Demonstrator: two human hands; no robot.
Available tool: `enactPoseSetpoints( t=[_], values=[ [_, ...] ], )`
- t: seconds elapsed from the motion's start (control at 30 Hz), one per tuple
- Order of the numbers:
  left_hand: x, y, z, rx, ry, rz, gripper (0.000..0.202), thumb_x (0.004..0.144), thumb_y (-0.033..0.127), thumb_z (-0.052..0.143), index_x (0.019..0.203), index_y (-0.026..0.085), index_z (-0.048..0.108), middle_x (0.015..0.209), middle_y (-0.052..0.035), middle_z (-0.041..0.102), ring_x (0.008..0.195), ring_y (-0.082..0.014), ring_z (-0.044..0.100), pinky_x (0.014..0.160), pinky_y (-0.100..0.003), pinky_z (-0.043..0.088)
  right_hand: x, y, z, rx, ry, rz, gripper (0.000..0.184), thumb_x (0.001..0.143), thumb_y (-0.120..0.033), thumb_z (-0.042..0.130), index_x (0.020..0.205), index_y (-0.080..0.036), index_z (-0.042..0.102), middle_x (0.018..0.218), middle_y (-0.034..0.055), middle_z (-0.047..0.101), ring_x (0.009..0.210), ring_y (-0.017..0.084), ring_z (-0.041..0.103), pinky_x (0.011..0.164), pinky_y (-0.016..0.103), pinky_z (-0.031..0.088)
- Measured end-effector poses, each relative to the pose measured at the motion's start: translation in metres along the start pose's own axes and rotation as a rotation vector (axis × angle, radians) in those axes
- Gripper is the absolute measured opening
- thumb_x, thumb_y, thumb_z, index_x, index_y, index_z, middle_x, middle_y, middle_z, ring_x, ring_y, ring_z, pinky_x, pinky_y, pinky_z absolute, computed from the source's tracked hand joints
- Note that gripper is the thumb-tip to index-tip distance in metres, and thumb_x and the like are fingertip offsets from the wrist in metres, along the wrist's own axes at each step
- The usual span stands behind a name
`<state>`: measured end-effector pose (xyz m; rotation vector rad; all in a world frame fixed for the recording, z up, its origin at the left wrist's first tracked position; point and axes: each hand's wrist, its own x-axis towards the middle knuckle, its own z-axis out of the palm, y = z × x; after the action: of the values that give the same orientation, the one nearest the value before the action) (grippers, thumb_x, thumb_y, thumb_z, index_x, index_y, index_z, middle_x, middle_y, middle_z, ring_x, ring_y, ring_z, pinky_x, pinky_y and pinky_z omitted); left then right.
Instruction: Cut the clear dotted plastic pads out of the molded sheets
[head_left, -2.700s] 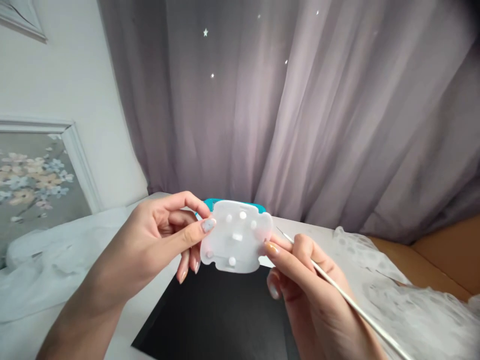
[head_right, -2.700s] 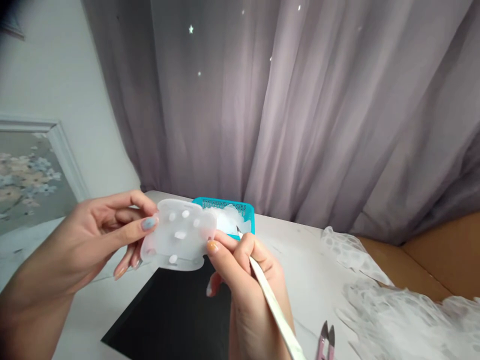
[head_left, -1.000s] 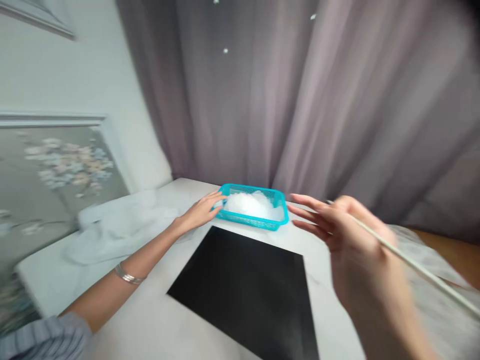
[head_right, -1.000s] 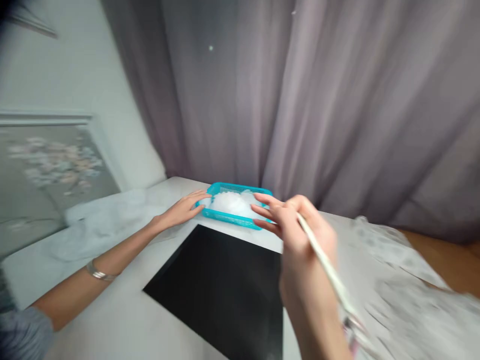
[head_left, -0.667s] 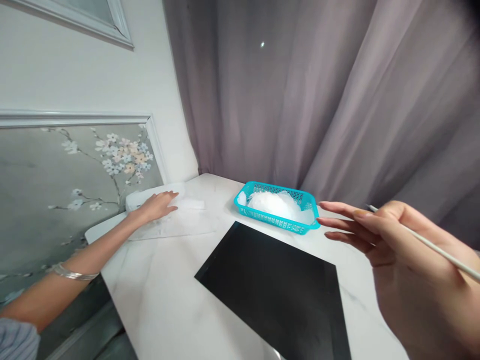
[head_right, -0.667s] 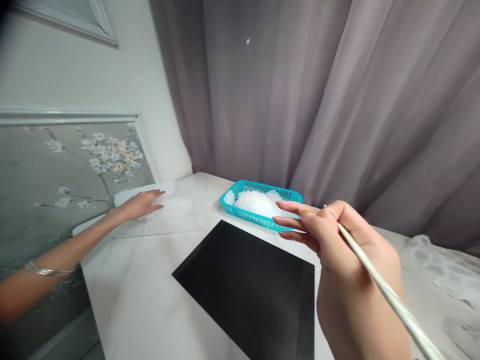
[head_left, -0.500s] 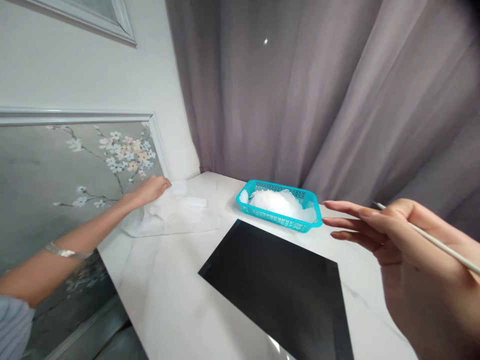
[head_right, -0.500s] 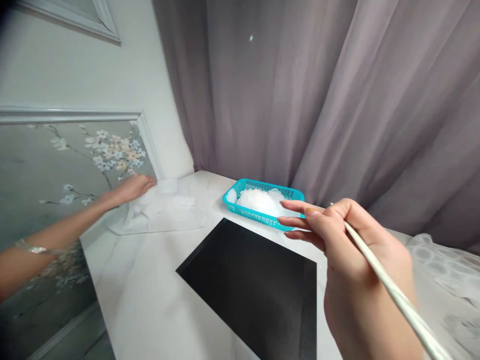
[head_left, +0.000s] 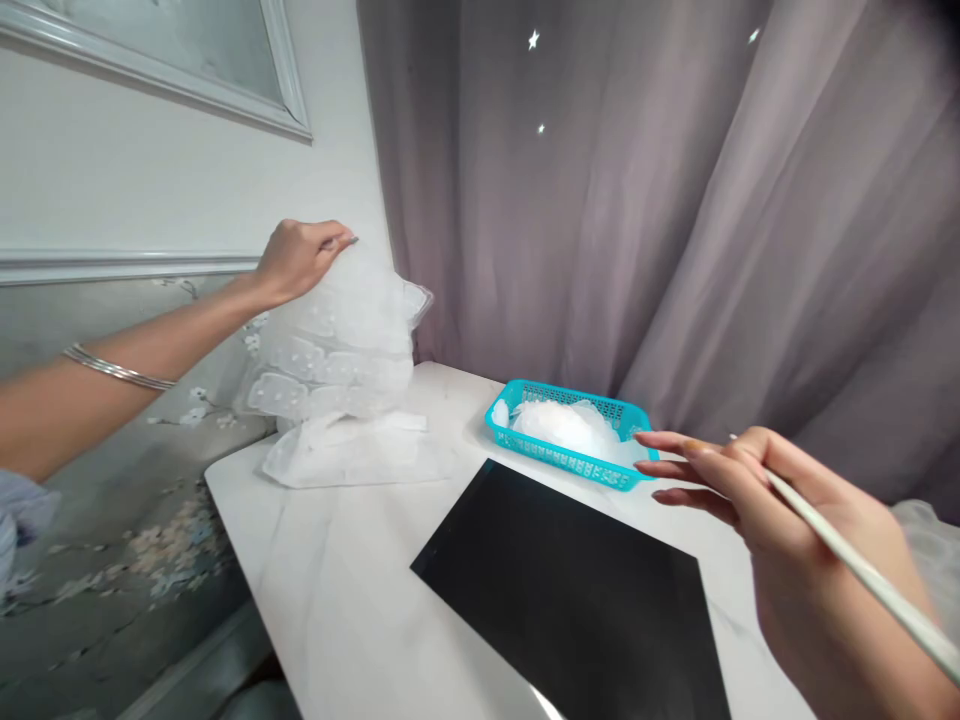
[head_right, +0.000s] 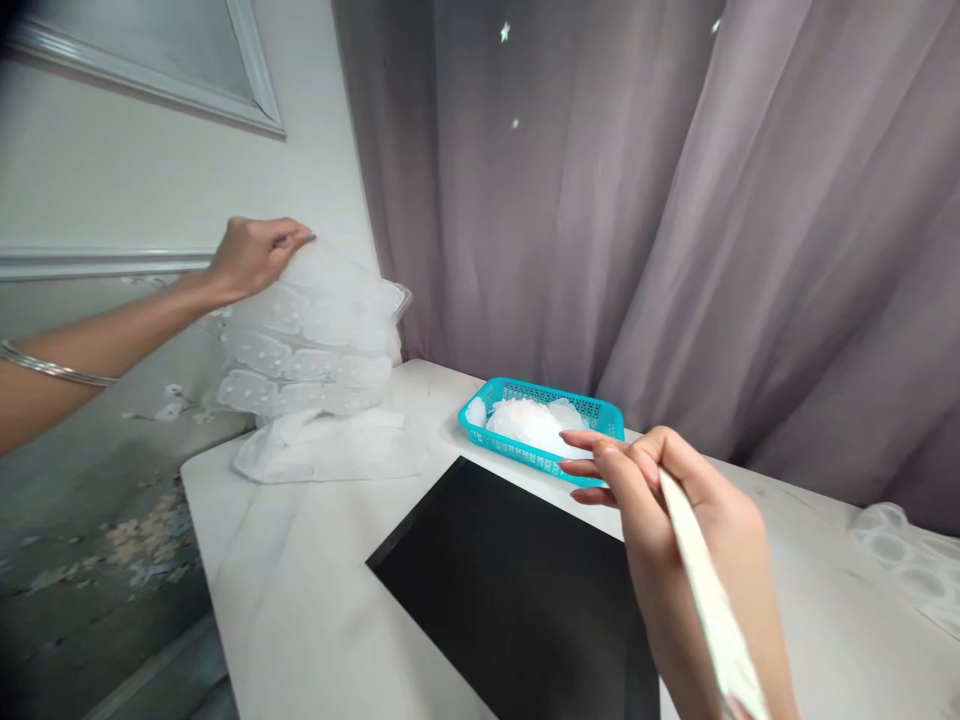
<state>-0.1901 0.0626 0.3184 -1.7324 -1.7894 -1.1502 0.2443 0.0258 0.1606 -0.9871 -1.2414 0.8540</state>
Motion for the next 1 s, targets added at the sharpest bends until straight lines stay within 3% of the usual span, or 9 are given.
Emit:
enactPoseSetpoints(
  t=[0.13,0.23,0.4,0.53,0.6,0.7,0.8,0.87,1.0],
  values=[
    [0.010,0.038,-0.012,0.079,0.067,0.172,0.032,0.101,0.033,0.050,0.107,0.005,0.065,0.111,0.0091,0.073,0.088,0.0021,0.052,0.097,-0.007,0.033,-0.003,-0.001,0.004,-0.113,-0.037,-0.068,0.051,0.074,-0.059,0.074,0.064,-0.022,0.040,0.097,0.0075,0.076,0.097,0.030,0.072,0.079,0.036,0.056],
    [0.011,0.073,-0.025,0.157,0.207,0.317,0.040,0.102,0.042,0.048,0.108,0.008,0.068,0.102,0.0063,0.074,0.084,-0.0005,0.054,0.095,-0.011,0.037,-0.008,-0.001,0.013,-0.083,-0.127,-0.057,0.053,0.072,-0.060,0.076,0.068,-0.023,0.038,0.108,0.0080,0.074,0.107,0.030,0.068,0.085,0.035,0.052],
    [-0.013,0.124,-0.037,0.173,0.311,0.396,0.061,0.100,0.057,0.039,0.116,0.007,0.069,0.090,0.0073,0.069,0.089,-0.0043,0.060,0.089,-0.014,0.041,-0.027,0.008,0.043,0.191,-0.343,0.239,0.050,0.073,-0.055,0.079,0.075,-0.023,0.041,0.101,0.0043,0.071,0.099,0.022,0.065,0.077,0.027,0.050],
    [-0.036,0.125,-0.028,0.133,0.449,0.413,0.050,0.097,0.052,0.051,0.104,0.010,0.076,0.074,0.0038,0.065,0.071,-0.0043,0.056,0.073,-0.014,0.041,-0.042,0.012,0.057,0.571,-0.536,0.603,0.048,0.072,-0.043,0.081,0.082,-0.024,0.038,0.080,-0.0018,0.065,0.072,0.014,0.061,0.061,0.023,0.045],
    [-0.050,0.113,-0.025,0.148,0.481,0.392,0.038,0.095,0.046,0.058,0.096,0.014,0.078,0.062,0.0037,0.061,0.059,-0.0054,0.049,0.061,-0.016,0.039,-0.043,0.008,0.054,0.688,-0.583,0.639,0.050,0.067,-0.032,0.083,0.083,-0.025,0.037,0.080,-0.0022,0.065,0.065,0.013,0.059,0.051,0.021,0.039],
    [-0.077,0.096,-0.028,0.162,0.451,0.252,0.030,0.094,0.039,0.059,0.095,0.015,0.077,0.048,0.0062,0.050,0.047,-0.0065,0.045,0.049,-0.018,0.033,-0.040,0.004,0.044,0.667,-0.594,0.533,0.044,0.070,-0.028,0.079,0.081,-0.024,0.037,0.088,0.0011,0.066,0.066,0.013,0.060,0.044,0.019,0.032],
    [-0.105,0.092,-0.037,0.142,0.434,0.180,0.027,0.094,0.035,0.058,0.101,0.016,0.076,0.048,0.0067,0.051,0.042,-0.0060,0.043,0.044,-0.017,0.030,-0.036,0.007,0.041,0.508,-0.567,0.464,0.041,0.077,-0.034,0.074,0.077,-0.024,0.034,0.093,0.0046,0.067,0.074,0.016,0.061,0.049,0.022,0.038],
    [-0.119,0.100,-0.039,0.138,0.340,0.331,0.024,0.095,0.035,0.058,0.095,0.018,0.075,0.054,0.0066,0.058,0.039,-0.0034,0.037,0.042,-0.016,0.028,-0.035,0.009,0.044,0.352,-0.501,0.306,0.043,0.080,-0.042,0.071,0.075,-0.024,0.032,0.097,0.0063,0.067,0.084,0.019,0.062,0.059,0.026,0.045],
    [-0.134,0.136,-0.020,-0.054,-0.145,0.746,0.021,0.100,0.029,0.054,0.093,0.020,0.072,0.080,0.0038,0.073,0.053,-0.0028,0.054,0.054,-0.014,0.040,-0.043,-0.002,0.053,0.080,-0.415,-0.163,0.047,0.075,-0.047,0.077,0.077,-0.024,0.037,0.115,0.0077,0.062,0.102,0.024,0.059,0.086,0.038,0.048]
  ],
)
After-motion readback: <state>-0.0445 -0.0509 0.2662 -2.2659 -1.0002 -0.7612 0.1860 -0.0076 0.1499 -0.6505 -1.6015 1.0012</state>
